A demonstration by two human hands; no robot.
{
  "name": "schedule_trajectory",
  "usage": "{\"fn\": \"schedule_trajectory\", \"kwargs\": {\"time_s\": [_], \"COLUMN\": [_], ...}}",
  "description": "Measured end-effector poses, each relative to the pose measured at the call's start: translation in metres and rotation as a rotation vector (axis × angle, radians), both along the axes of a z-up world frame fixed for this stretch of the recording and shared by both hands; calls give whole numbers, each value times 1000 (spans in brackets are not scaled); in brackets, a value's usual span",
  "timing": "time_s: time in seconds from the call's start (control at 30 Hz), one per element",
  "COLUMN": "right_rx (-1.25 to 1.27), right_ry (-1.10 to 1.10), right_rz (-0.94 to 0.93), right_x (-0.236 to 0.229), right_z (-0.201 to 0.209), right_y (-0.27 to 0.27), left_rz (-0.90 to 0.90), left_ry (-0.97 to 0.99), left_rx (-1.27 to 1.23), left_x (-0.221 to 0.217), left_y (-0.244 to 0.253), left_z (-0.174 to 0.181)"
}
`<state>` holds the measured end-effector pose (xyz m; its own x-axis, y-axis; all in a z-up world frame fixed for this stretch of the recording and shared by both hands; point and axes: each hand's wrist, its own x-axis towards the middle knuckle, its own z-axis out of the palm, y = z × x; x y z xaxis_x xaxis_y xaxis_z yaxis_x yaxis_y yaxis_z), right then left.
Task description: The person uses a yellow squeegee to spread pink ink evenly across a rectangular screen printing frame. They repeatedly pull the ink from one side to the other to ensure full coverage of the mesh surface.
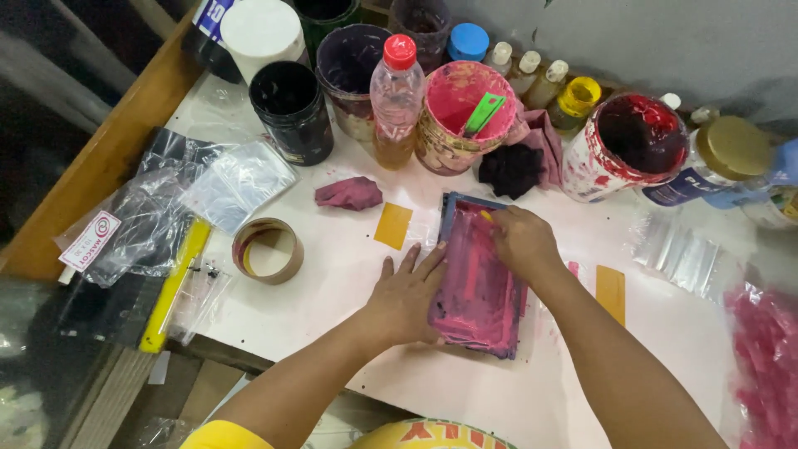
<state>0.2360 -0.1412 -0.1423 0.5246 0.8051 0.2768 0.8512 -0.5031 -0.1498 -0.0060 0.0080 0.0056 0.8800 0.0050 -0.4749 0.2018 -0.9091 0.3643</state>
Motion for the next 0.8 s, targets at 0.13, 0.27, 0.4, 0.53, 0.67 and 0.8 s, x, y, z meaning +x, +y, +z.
{"fn": "schedule_trajectory", "kwargs": {"time_s": [0.13,0.27,0.4,0.53,0.67,0.8], "right_rx": [31,143,210,153,110,72], "right_ry": [96,317,171,20,-136,-140], "right_rz": [-86,-219,-150,-111,-36,-14], "right_x": [-8,-27,-28,-25,-24,-21], "right_z": [26,51,34,24,9,5], "right_y": [-9,-16,-16,-2,6,7], "left_rz": [4,12,4,-1,-7,5], "left_ry": [-16,-2,23,29,14,1], "left_rx": [-9,-27,-2,-10,4,3], "left_x": [-1,-1,2,4,4,5], "left_y": [2,2,0,1,0,-1], "left_z": [-9,-3,7,0,-2,-1]}}
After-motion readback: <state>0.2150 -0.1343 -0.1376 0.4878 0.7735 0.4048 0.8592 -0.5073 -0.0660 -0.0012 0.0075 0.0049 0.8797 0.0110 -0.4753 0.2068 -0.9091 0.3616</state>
